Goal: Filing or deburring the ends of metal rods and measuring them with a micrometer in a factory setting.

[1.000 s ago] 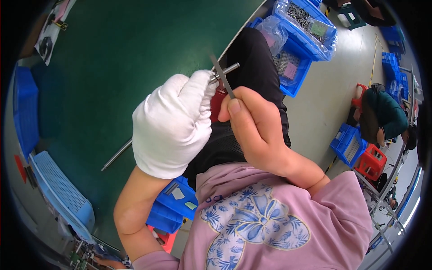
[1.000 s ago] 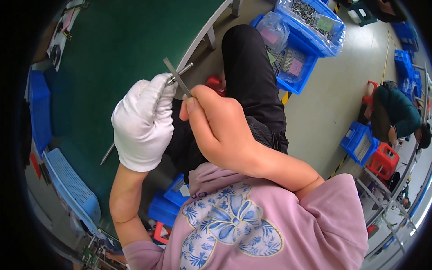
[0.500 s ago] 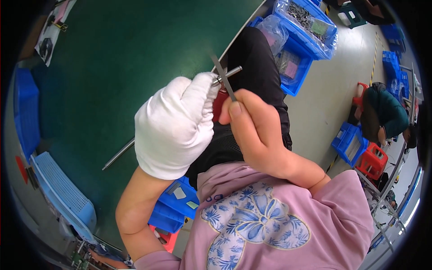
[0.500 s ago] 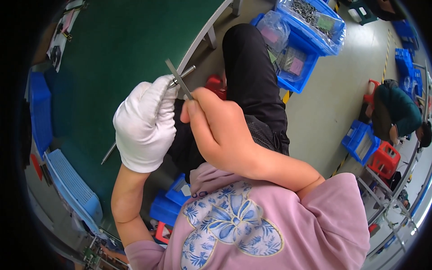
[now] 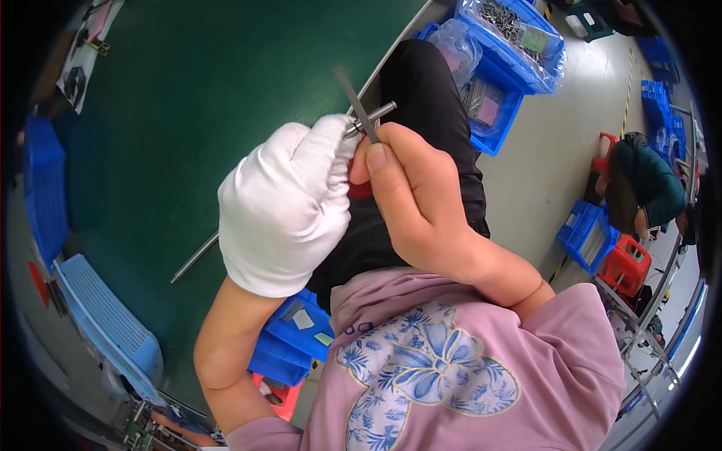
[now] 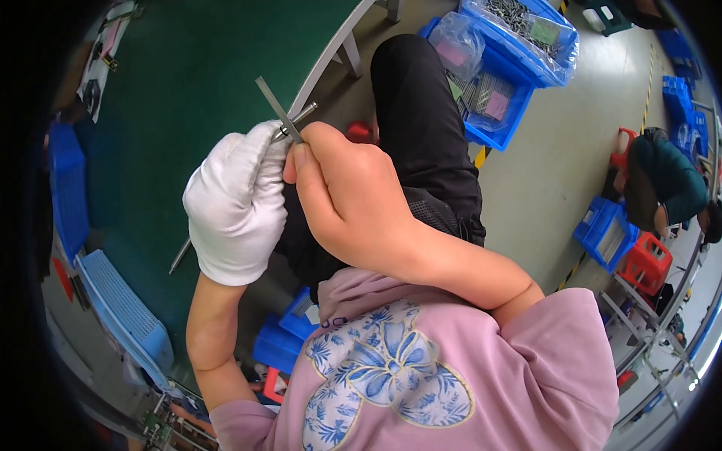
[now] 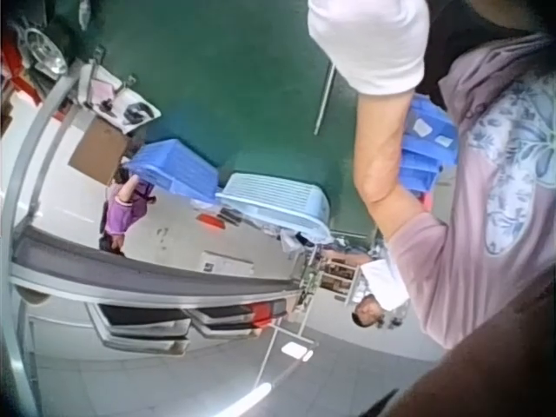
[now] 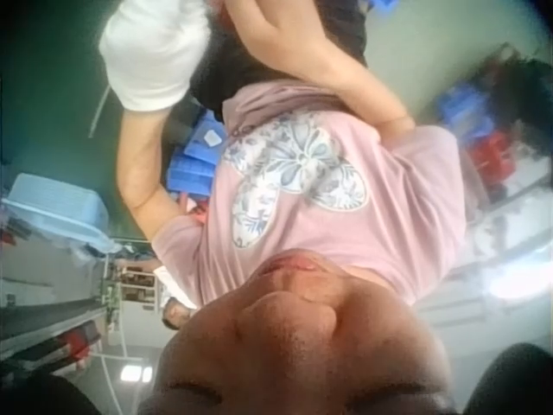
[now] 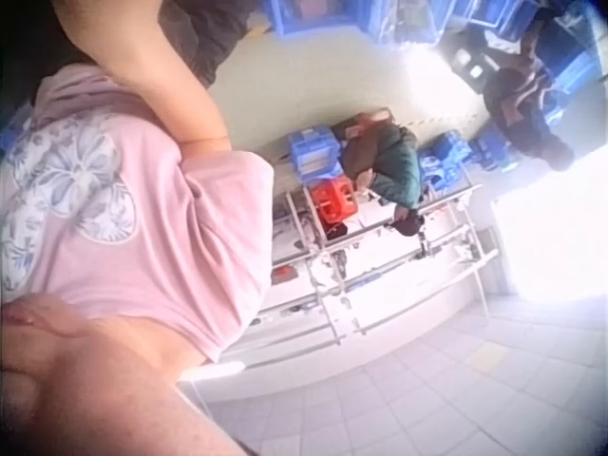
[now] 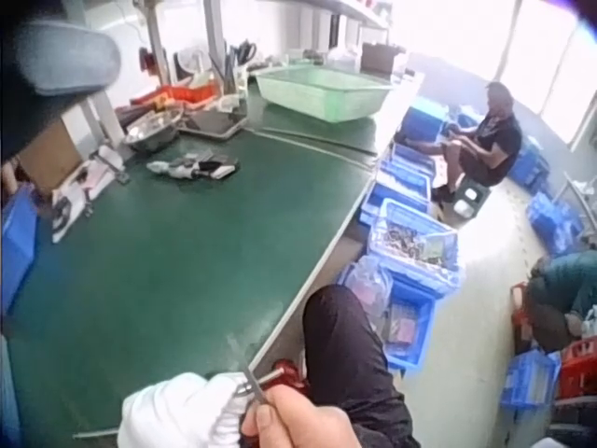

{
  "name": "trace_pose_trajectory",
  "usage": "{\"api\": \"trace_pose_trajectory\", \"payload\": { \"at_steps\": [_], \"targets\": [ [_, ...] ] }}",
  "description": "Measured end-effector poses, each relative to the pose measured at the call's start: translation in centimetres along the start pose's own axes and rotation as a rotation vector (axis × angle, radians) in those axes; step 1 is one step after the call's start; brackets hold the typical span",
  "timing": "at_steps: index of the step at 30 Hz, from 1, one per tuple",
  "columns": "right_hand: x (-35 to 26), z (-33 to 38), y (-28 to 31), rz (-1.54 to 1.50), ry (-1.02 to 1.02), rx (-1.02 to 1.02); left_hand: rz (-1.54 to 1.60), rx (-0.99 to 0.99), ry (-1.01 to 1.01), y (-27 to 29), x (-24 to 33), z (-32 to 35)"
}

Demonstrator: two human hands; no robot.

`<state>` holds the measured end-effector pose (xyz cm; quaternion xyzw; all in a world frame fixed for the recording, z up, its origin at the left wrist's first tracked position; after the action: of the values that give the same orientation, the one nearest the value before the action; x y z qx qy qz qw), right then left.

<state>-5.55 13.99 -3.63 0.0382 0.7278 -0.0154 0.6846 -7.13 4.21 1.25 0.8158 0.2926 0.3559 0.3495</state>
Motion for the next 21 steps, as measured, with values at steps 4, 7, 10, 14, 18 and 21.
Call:
{"api": "trace_pose_trajectory", "payload": {
  "at_steps": [4,7,10,14,18,21],
  "targets": [
    [-0.3,0.8,0.6,0.135,-0.063,-0.057,0.007,0.001,0.026,-0.2,-0.3,0.1],
    [0.0,0.2,0.2,0.029,-0.072,-0.069,0.001,0.004,-0.014,0.0,0.1,0.1],
    [0.0,0.1,0.0,0.048,0.014,-0.009,-0.019,0.031,0.010,-0.1,-0.1,0.0],
    [-0.2,1.3,0.7,0.121,-0.068,-0.087,-0.029,0.029,0.022,-0.2,-0.2,0.1],
    [-0.3,-0.3,0.1,0.046,0.069,-0.019,-0.012,0.027,0.010,0.0,-0.1,0.0],
    [0.3,1.2,0.7,0.104,-0.008,-0.036,0.017,0.009,0.021,0.0,-0.1,0.0]
  ]
}}
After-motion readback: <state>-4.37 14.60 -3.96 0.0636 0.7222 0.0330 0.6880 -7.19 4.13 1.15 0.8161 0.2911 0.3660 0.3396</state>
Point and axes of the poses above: each hand's wrist, its own z-axis away from the middle knuckle, its own y-axis out of the back of the hand, x = y × z, the point moved 8 cm from there along -z, towards the middle knuckle, and after that the axes turned 8 degrees about x, right-handed, at the moved point
